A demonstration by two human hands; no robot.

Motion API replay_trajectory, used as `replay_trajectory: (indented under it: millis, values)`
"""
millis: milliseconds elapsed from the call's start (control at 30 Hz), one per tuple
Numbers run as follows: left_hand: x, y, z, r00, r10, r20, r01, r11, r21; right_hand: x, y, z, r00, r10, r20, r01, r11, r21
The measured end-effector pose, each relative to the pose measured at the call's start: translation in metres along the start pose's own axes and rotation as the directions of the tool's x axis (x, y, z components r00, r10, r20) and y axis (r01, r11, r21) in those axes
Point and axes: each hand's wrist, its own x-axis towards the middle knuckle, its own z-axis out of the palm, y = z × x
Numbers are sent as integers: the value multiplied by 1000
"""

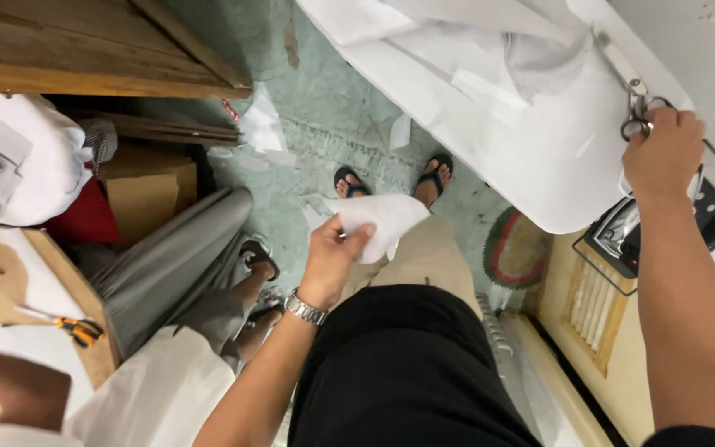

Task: The person is preparing garment pieces by cutting them to size with scissors and then pressing them with an iron on an ironing board.

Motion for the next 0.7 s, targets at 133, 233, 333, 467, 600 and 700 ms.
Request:
replay_trajectory:
  millis: [133, 233, 333, 467, 600, 700]
  values:
    - [-5, 30, 27, 995, -71, -74, 66, 996, -67, 11, -15, -7, 998, 2, -58, 7, 986, 169]
    - [-7, 59, 61, 995, -33, -89, 32, 999, -14, 13, -13, -7, 999, 36, 41, -42, 982, 184]
    - [-9, 84, 84, 997, 67, -26, -70, 985, -158, 9, -24, -14, 987, 136, 83, -152, 958, 241]
    - [-2, 104, 108, 977, 184, 110, -164, 972, -167, -20, -50, -40, 698, 384, 604, -699, 550, 457]
    - [16, 107, 140, 931, 350, 107, -326, 926, -189, -86, -104, -85, 727, 280, 627, -684, 214, 698]
    - [0, 133, 164, 927, 357, 114, -328, 920, -215, -111, -158, -219, 729, 84, 679, -683, 26, 730]
